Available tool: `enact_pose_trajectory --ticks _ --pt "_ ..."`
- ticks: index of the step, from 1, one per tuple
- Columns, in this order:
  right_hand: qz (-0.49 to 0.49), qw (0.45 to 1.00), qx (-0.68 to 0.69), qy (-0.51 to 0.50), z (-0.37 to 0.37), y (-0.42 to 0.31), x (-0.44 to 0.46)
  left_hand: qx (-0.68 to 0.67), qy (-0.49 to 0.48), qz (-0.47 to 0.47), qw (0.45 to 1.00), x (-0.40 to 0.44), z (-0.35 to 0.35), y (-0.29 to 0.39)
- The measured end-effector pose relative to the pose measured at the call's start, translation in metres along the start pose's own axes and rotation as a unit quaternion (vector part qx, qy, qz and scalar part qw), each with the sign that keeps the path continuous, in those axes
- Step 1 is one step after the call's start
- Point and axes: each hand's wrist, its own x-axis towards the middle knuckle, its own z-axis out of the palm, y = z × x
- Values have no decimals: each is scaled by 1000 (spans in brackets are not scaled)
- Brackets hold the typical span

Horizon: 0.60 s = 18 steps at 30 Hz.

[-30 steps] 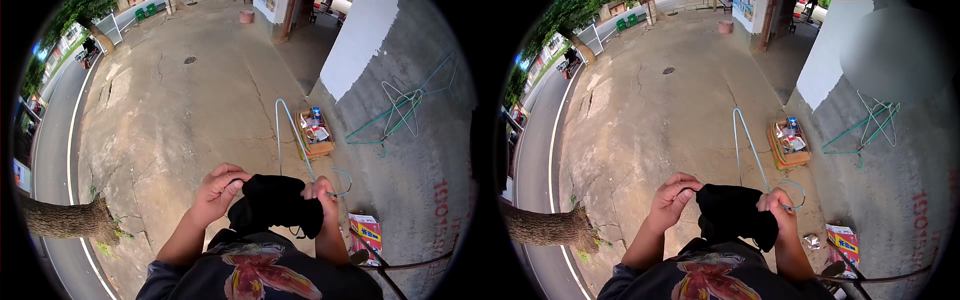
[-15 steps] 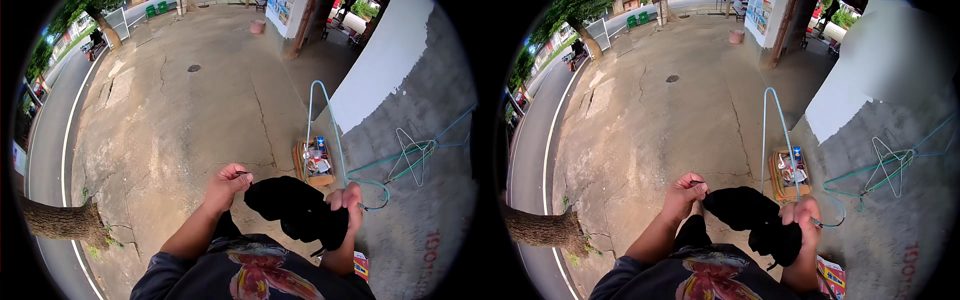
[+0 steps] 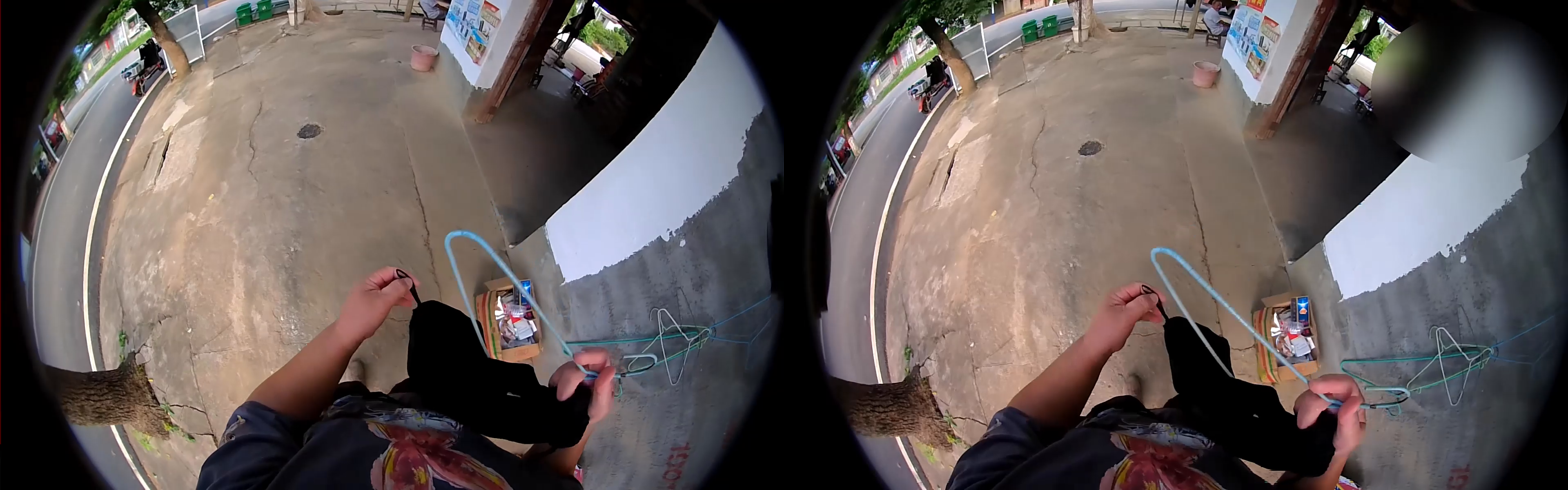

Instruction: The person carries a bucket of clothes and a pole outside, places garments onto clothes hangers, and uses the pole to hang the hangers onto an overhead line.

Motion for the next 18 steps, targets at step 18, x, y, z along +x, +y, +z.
enact_pose_trajectory --ticks 18 --pt "301 944 -46 -130 -72 126 290 -6 110 -5 994 252 3 76"
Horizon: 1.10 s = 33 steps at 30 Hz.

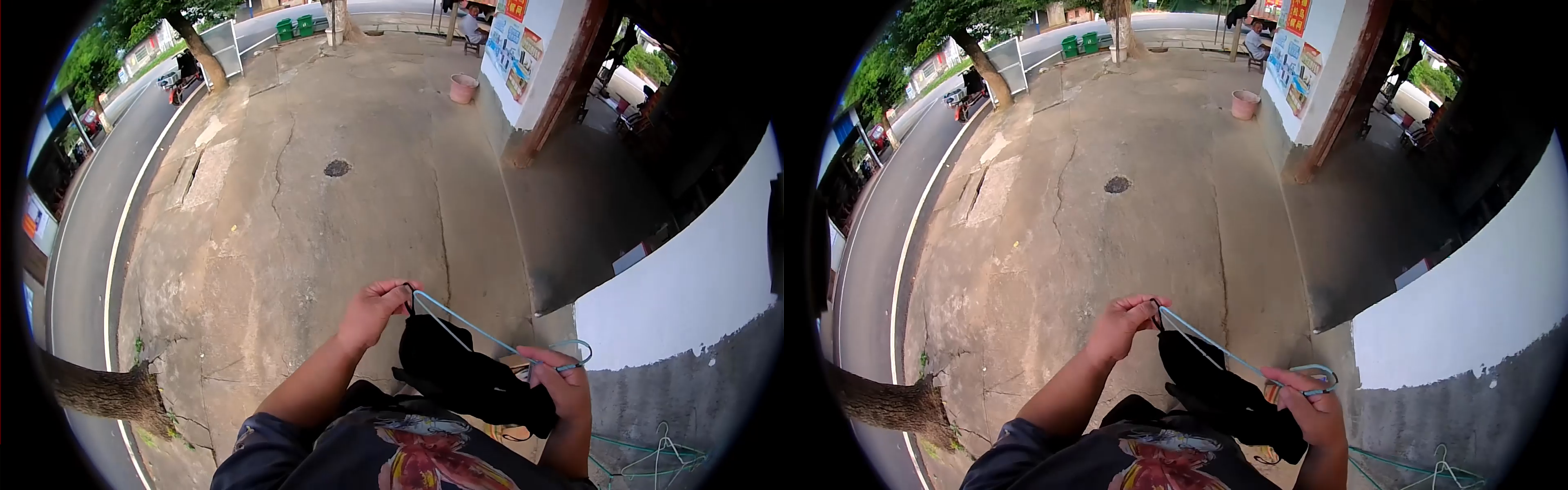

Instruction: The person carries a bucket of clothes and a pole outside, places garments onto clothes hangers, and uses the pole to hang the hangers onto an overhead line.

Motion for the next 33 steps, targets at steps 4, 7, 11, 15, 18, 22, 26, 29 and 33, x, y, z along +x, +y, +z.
enact_pose_trajectory --ticks 4,7,11,15,18,22,26,29,33 --pt "22 1000 10 -14 -19 -14 40 6 11 27 1000 41 12 25" --pt "24 999 31 15 -20 -16 73 24 4 37 999 79 10 31" --pt "-20 998 -25 57 -19 4 125 125 1 119 985 126 5 49" --pt "-2 999 -4 44 -9 -22 170 174 -18 162 971 187 -19 69" --pt "3 999 14 47 5 -36 219 133 -40 137 981 237 -37 99" --pt "17 999 -5 50 29 -56 301 250 -36 200 947 295 -70 138" --pt "-22 994 20 103 51 -56 378 436 30 400 806 338 -92 189" --pt "-63 994 31 81 62 -65 425 450 10 450 771 372 -100 212" --pt "-103 991 33 81 77 -78 491 512 11 493 704 413 -102 245"
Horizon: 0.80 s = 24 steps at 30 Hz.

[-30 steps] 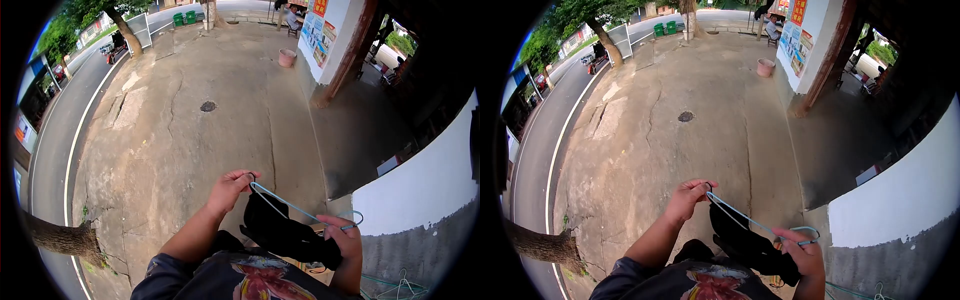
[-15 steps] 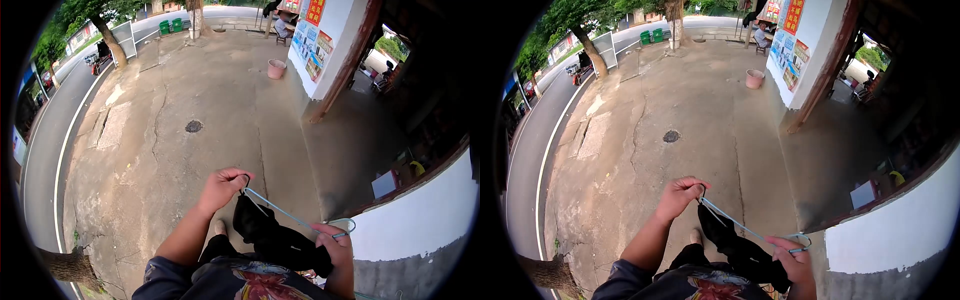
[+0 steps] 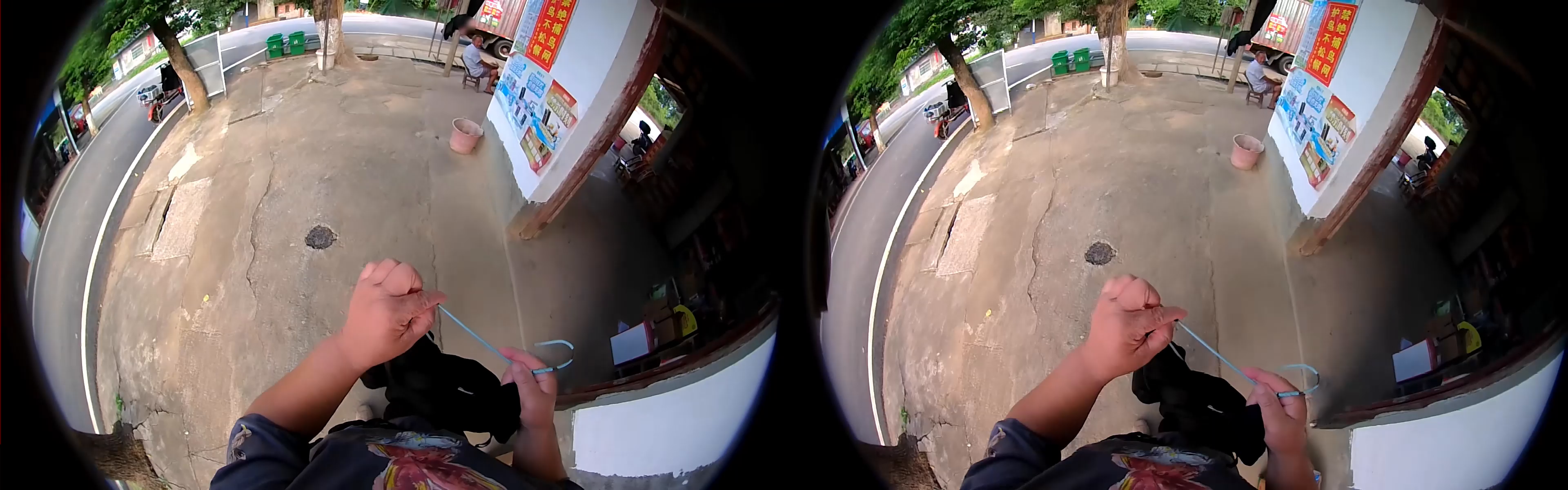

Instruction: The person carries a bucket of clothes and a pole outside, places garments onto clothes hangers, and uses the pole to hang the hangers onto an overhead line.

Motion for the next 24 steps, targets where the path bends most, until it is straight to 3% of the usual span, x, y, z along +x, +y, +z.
enact_pose_trajectory --ticks 3,5,9,13,15,22,23,24 --pt "-11 999 29 -17 2 11 49 4 1 -10 1000 27 7 -31" --pt "-20 997 61 -49 -1 16 88 -5 38 66 997 55 6 -58" --pt "-21 988 131 -77 -10 25 177 28 -73 56 995 108 -4 -95" --pt "-8 977 163 -137 -13 15 277 24 -123 56 991 166 -1 -144" --pt "-3 977 106 -183 -15 2 325 76 -192 32 978 196 6 -161" --pt "-9 961 73 -267 -23 -20 454 90 -265 19 960 273 52 -199" --pt "-80 961 36 -264 -16 -15 468 104 -293 19 950 284 61 -207" --pt "-73 963 3 -259 -17 -18 482 100 -291 28 951 293 67 -216"
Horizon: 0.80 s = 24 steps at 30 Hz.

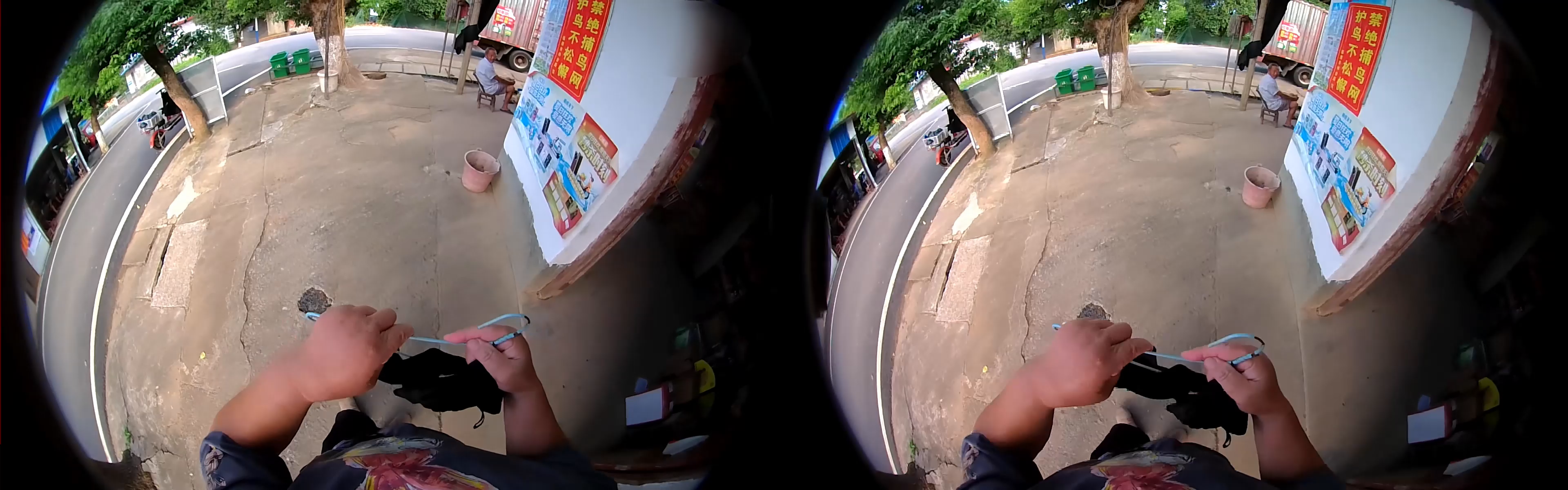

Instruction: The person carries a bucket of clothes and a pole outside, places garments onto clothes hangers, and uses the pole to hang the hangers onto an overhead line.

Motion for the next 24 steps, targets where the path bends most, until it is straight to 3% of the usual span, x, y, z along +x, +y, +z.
enact_pose_trajectory --ticks 2,5,7,12,13,15,16,17,18,19,21,22,24 --pt "15 999 -33 8 -14 1 23 -25 -10 -28 999 18 1 -23" --pt "-46 998 21 34 -28 2 60 -78 12 -47 996 42 -1 -52" --pt "34 997 -68 11 -38 -11 92 -61 8 -46 997 61 6 -76" --pt "58 993 -94 -28 -50 -7 178 -101 53 -103 988 98 -3 -169" --pt "60 994 -83 -27 -49 -6 198 -119 41 -50 991 105 0 -190" --pt "20 989 -145 -4 -41 -10 246 -234 -137 25 962 129 -3 -224" --pt "36 976 -212 -22 -35 -19 269 -371 -268 18 889 141 -1 -244" --pt "49 959 -277 -39 -29 -28 293 -490 -390 10 780 155 6 -266" --pt "29 943 -330 -40 -22 -34 316 -565 -316 63 760 149 61 -291" --pt "30 943 -330 -35 -24 -30 337 -622 -342 -44 703 154 32 -296" --pt "-23 934 -354 -38 -29 -21 375 -542 -229 -60 807 155 18 -313" --pt "16 938 -340 -56 -34 -18 392 -541 -233 -59 806 156 17 -324" --pt "17 949 -313 -44 -46 5 422 -524 -126 -163 826 160 24 -348"
